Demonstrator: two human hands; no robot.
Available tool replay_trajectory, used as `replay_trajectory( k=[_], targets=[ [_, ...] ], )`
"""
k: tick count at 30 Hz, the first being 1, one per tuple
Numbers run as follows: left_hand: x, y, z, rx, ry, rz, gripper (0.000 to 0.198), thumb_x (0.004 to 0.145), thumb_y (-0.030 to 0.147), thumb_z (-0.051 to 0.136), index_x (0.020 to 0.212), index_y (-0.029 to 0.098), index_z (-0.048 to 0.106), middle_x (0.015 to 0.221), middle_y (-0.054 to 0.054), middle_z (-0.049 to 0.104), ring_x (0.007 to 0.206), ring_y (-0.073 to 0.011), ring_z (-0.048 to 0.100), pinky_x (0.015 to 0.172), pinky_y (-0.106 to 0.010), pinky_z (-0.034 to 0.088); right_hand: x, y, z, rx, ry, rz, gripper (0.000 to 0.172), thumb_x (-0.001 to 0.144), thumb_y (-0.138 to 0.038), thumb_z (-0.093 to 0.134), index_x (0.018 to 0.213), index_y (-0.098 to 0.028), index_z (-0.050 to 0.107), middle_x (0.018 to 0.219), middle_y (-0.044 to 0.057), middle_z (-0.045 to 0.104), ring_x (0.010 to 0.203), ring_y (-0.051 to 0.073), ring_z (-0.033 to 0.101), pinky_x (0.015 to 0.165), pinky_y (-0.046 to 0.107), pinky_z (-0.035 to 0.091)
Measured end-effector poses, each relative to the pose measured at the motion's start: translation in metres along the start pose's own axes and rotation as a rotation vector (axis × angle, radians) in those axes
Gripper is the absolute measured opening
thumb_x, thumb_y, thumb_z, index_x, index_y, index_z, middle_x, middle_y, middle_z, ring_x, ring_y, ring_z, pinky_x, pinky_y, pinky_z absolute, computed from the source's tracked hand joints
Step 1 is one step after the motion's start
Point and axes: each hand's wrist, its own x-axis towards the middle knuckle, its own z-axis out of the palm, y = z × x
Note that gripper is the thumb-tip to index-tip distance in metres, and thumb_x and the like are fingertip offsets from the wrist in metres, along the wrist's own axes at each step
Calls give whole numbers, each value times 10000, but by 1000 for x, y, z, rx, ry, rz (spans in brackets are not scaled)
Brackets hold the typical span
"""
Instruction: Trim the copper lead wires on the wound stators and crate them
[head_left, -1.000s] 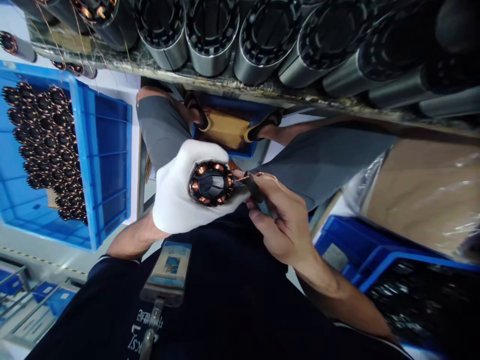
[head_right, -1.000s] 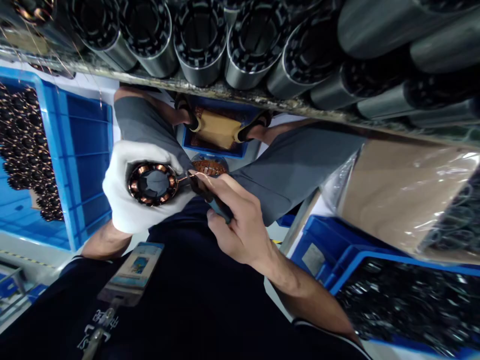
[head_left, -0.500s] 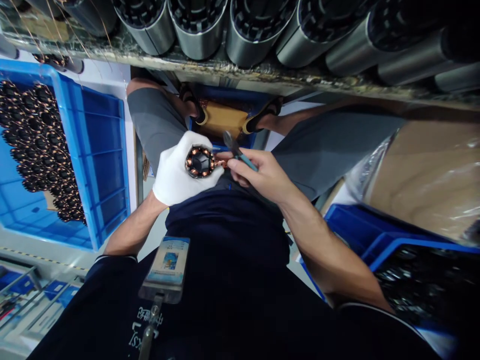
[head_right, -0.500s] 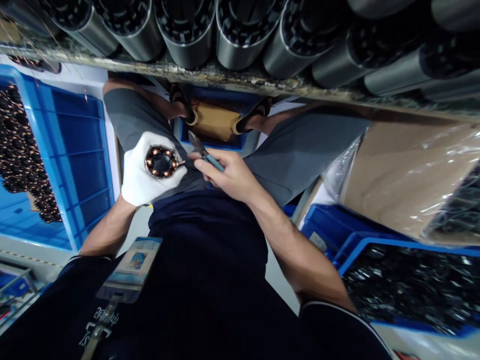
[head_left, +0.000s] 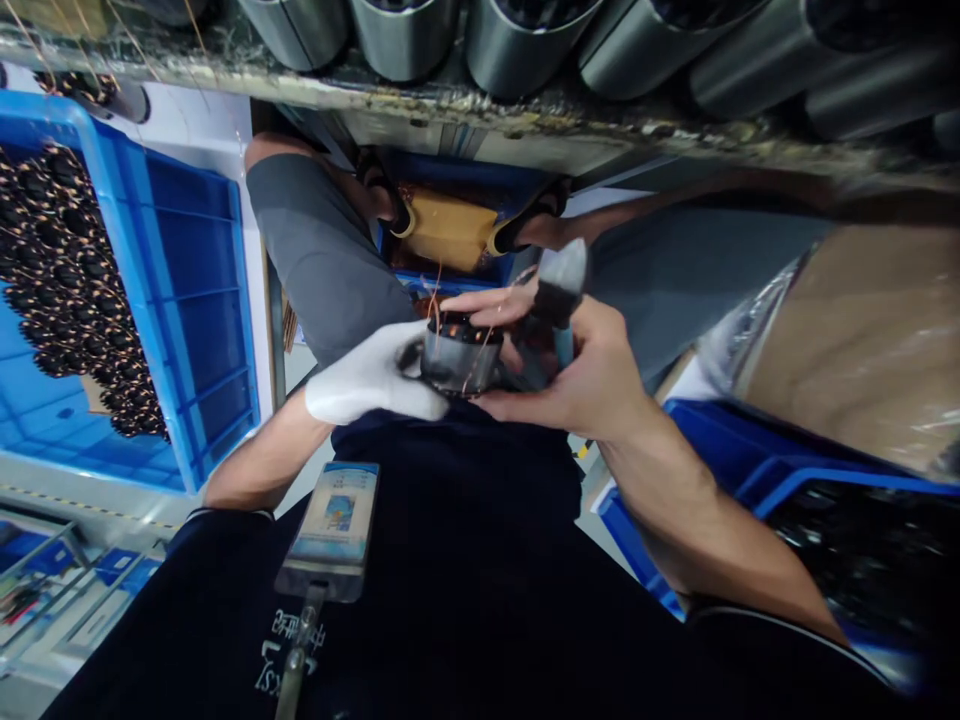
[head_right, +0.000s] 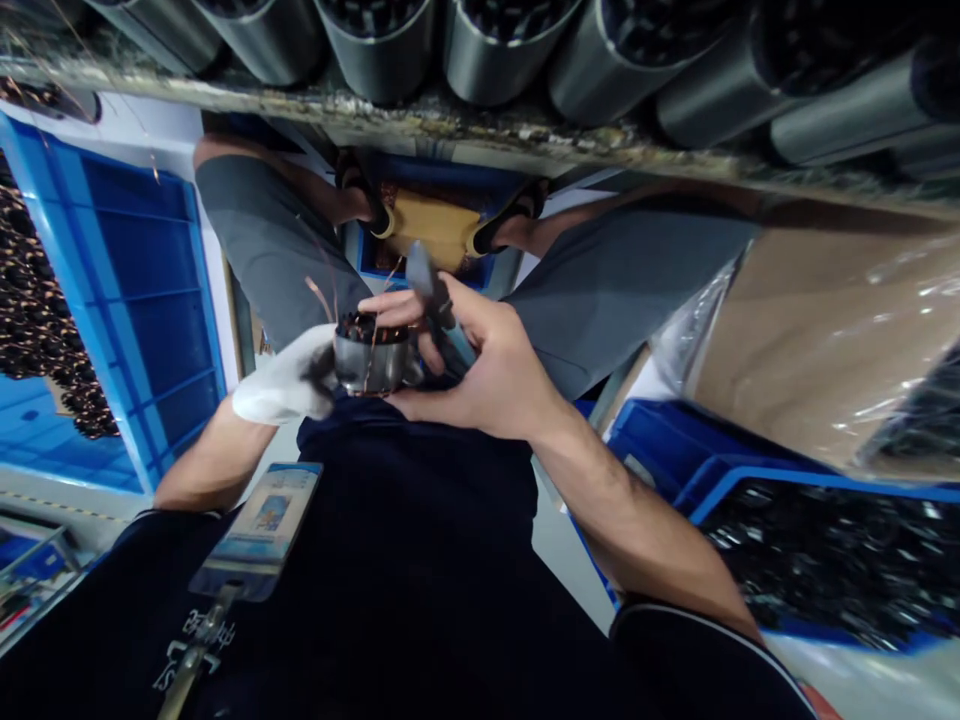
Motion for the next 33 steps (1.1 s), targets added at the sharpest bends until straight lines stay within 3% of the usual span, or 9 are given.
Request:
replay_trajectory(
  k=[2,5,8,12,16,22,25,30,33],
  targets=[
    [12,-1,9,-121,-93,-21,534,790,473,1040,1166,167,816,1142,-105,870,1123,-362,854,973,-458,732,-4,-13,-2,-120,-39,-77,482,851,-322,1025,1271,-303,789,1444,35,845,1285,292,833,1143,463,698],
    [20,7,19,-99,20,76,446,784,268,1024,1151,163,794,1135,-83,868,1072,-285,844,988,-386,718,-14,-36,-14,-384,-92,-177,561,941,-203,898,1474,-273,738,1559,97,772,1441,309,761,1209,472,676],
    [19,18,21,-8,108,126,345,799,211,952,1072,175,743,1011,-24,798,932,-198,786,870,-295,676,-27,-54,-32,-644,-153,-209,640,1022,-116,667,1640,-283,676,1457,119,741,1306,270,777,1033,413,712],
    [16,24,19,115,102,176,272,830,193,911,1021,175,718,973,-9,755,899,-176,745,828,-280,632,-39,-63,-48,-904,-237,-204,719,1085,-133,566,1776,-332,563,1388,115,712,1211,312,759,1016,503,686],
    [17,25,20,194,91,193,273,839,197,914,1035,172,725,972,-12,759,915,-182,759,828,-274,618,-39,-67,-51,-989,-284,-278,694,1102,-165,584,1782,-304,557,1304,111,718,1087,326,730,915,526,635],
    [17,21,22,196,89,181,266,867,185,875,1070,180,702,1008,-19,753,929,-180,748,849,-292,608,-41,-71,-51,-1073,-263,-323,534,1157,-199,601,1684,-249,667,1001,7,723,846,200,688,665,427,512],
    [19,18,25,260,147,192,250,836,173,837,957,207,622,907,14,678,846,-158,665,803,-300,569,-38,-66,-52,-1027,-258,-273,588,1141,-175,603,1720,-272,640,1016,3,706,820,181,675,671,397,527],
    [23,20,32,320,184,159,253,840,191,809,926,225,573,891,10,653,825,-164,607,745,-311,534,-32,-60,-51,-1096,-300,-283,666,1099,-218,587,1761,-287,598,1155,84,691,976,303,686,839,495,605],
    [24,24,33,315,155,124,243,857,183,808,935,222,581,891,8,667,835,-168,610,750,-312,538,-34,-63,-49,-1195,-289,-299,628,1120,-232,594,1745,-294,613,1114,60,699,933,275,665,768,446,559]
  ],
)
